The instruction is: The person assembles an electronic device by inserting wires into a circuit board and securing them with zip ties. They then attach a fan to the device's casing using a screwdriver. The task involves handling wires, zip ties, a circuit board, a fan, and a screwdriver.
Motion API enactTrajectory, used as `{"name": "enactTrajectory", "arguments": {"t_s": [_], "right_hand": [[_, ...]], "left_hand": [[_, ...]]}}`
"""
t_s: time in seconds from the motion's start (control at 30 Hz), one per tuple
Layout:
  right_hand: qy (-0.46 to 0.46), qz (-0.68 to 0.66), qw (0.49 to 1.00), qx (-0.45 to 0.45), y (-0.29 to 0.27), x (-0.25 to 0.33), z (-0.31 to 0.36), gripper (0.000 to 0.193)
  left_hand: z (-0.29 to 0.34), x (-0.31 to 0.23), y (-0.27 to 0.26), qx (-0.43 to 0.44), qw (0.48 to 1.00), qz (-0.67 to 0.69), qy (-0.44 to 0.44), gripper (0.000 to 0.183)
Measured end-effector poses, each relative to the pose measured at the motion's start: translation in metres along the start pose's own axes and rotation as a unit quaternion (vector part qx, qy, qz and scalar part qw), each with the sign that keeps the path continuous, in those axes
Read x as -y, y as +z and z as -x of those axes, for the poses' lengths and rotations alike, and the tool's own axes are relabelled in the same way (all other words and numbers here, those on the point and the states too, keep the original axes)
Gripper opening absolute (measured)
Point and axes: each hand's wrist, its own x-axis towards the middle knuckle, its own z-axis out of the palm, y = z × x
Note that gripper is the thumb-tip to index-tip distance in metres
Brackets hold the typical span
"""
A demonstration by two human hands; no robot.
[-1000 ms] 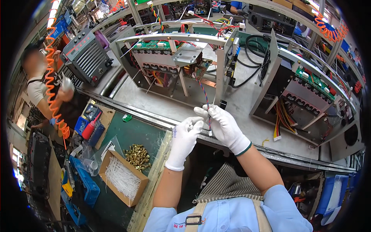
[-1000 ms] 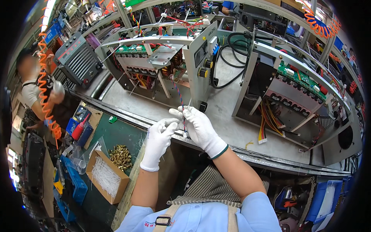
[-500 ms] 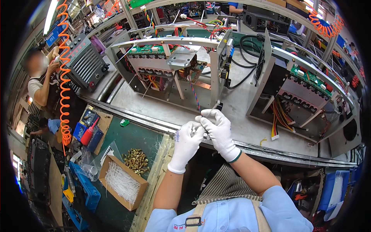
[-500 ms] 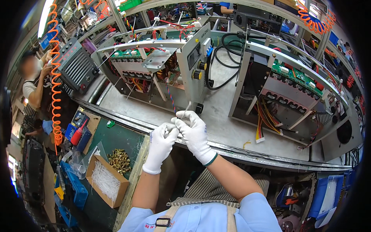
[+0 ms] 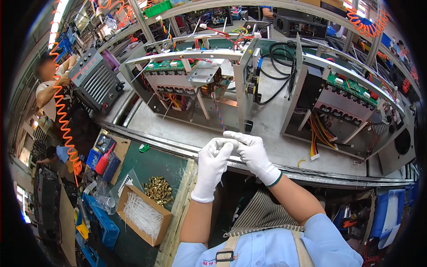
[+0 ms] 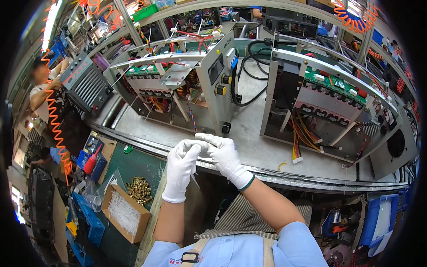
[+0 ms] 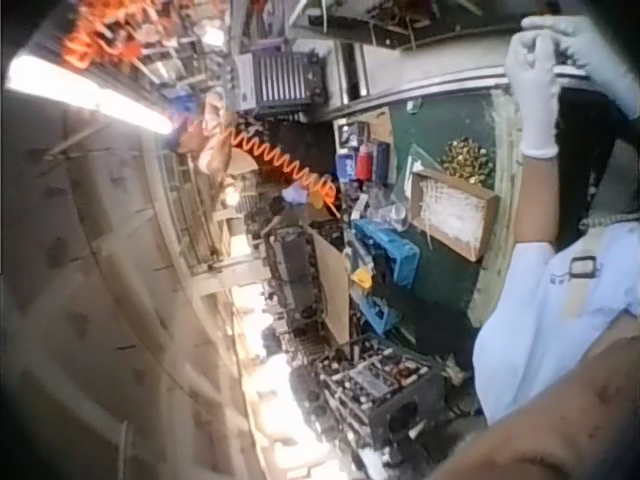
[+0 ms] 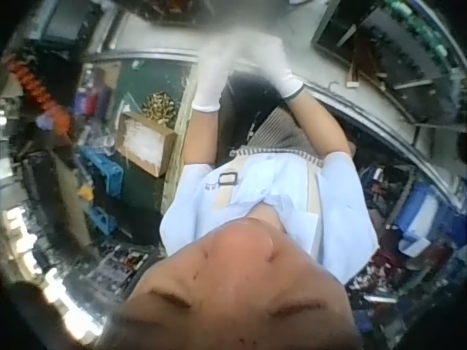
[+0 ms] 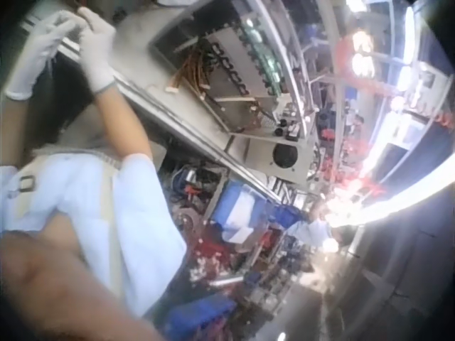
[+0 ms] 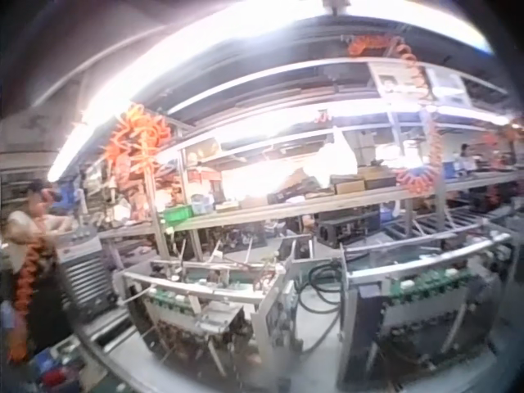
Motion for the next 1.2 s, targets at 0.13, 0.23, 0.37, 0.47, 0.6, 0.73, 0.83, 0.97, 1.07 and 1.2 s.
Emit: {"name": "enactTrajectory", "arguments": {"t_s": [0.13, 0.23, 0.37, 0.47, 0.6, 0.73, 0.83, 0.97, 1.07, 1.2], "right_hand": [[0.023, 0.010, 0.999, -0.027, -0.007, -0.002, -0.002, 0.030], [0.012, 0.026, 0.999, -0.036, -0.007, -0.002, 0.000, 0.029], [0.011, 0.035, 0.999, -0.036, -0.007, -0.006, -0.002, 0.028], [0.028, 0.009, 0.999, -0.024, -0.010, -0.005, -0.002, 0.029], [0.043, 0.005, 0.999, -0.021, -0.006, 0.001, -0.001, 0.029], [0.004, 0.082, 0.997, 0.004, -0.009, 0.001, -0.001, 0.030], [-0.075, 0.222, 0.972, 0.016, -0.006, 0.003, 0.002, 0.030], [-0.178, 0.388, 0.904, 0.027, -0.010, 0.004, 0.003, 0.033], [-0.188, 0.399, 0.897, 0.030, -0.010, 0.002, 0.003, 0.032], [-0.032, 0.197, 0.979, 0.026, -0.008, -0.005, 0.000, 0.029]], "left_hand": [[0.001, -0.002, 0.008, -0.054, 0.997, -0.013, -0.059, 0.011], [-0.002, 0.009, 0.007, -0.088, 0.996, 0.009, -0.025, 0.024], [-0.008, 0.010, 0.007, -0.066, 0.997, 0.043, 0.002, 0.063], [-0.007, 0.004, 0.005, -0.036, 0.999, 0.008, -0.010, 0.069], [-0.011, 0.007, 0.005, -0.034, 0.999, 0.022, -0.011, 0.073], [-0.011, 0.003, 0.001, -0.026, 1.000, -0.005, -0.016, 0.072], [-0.010, 0.002, 0.003, -0.057, 0.998, 0.006, 0.008, 0.064], [-0.008, 0.007, 0.002, -0.093, 0.995, -0.010, -0.035, 0.043], [-0.012, 0.032, -0.015, -0.072, 0.968, -0.226, 0.086, 0.031], [-0.003, 0.024, -0.005, -0.050, 0.992, -0.034, 0.114, 0.021]]}}
